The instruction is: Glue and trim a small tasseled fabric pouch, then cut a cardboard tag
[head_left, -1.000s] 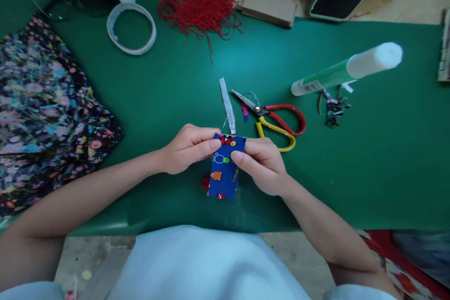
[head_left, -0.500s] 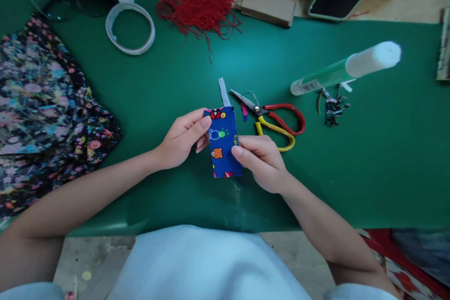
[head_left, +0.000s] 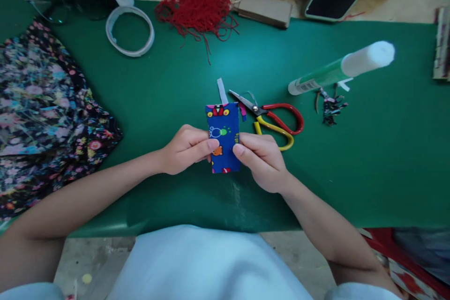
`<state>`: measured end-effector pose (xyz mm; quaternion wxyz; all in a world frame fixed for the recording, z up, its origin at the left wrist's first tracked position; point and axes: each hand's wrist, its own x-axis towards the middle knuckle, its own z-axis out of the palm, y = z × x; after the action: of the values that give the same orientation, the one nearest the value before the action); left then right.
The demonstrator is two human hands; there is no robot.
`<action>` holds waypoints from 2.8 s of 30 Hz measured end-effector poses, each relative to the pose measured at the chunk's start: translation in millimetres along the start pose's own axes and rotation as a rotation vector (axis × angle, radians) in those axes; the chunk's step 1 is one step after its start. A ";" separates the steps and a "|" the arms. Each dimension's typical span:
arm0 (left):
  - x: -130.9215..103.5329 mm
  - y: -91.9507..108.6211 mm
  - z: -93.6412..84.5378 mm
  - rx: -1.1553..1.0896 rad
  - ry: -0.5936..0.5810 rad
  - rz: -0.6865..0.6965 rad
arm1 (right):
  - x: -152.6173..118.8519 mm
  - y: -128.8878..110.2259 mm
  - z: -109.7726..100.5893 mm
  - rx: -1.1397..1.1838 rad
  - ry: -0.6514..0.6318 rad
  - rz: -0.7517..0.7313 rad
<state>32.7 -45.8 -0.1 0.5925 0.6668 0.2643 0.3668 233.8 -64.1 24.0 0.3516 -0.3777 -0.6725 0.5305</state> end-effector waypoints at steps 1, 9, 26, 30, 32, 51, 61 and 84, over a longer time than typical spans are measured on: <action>-0.3 0.0 -0.6 0.006 -0.002 -0.012 | 0.2 0.2 0.0 0.007 -0.002 0.001; -2.1 -2.1 3.7 -0.084 0.190 -0.170 | -0.4 3.9 -0.2 -0.020 -0.038 0.076; -1.0 -3.9 2.8 0.029 0.140 -0.123 | 1.1 6.3 7.3 -0.094 0.103 0.089; -6.8 -11.7 5.0 -0.064 0.258 -0.150 | 2.7 5.5 7.6 -0.182 0.109 0.043; -9.3 -16.7 6.2 -0.076 0.326 -0.142 | 2.4 5.0 9.8 -0.158 0.105 0.041; 8.2 -6.8 7.8 -0.540 0.628 -0.150 | -7.5 -21.2 -45.7 -1.368 -0.083 0.570; 8.0 -5.2 8.8 -0.534 0.633 -0.165 | -29.4 -41.3 -58.8 -0.837 -0.152 0.625; 7.2 -6.4 13.5 -0.551 0.745 -0.081 | -1.9 -8.5 15.8 -1.141 -0.230 -0.161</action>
<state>48.2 -47.1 -5.5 0.6260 0.2966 0.3778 0.6143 219.8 -74.2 29.2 0.0569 -0.3949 -0.9121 0.0940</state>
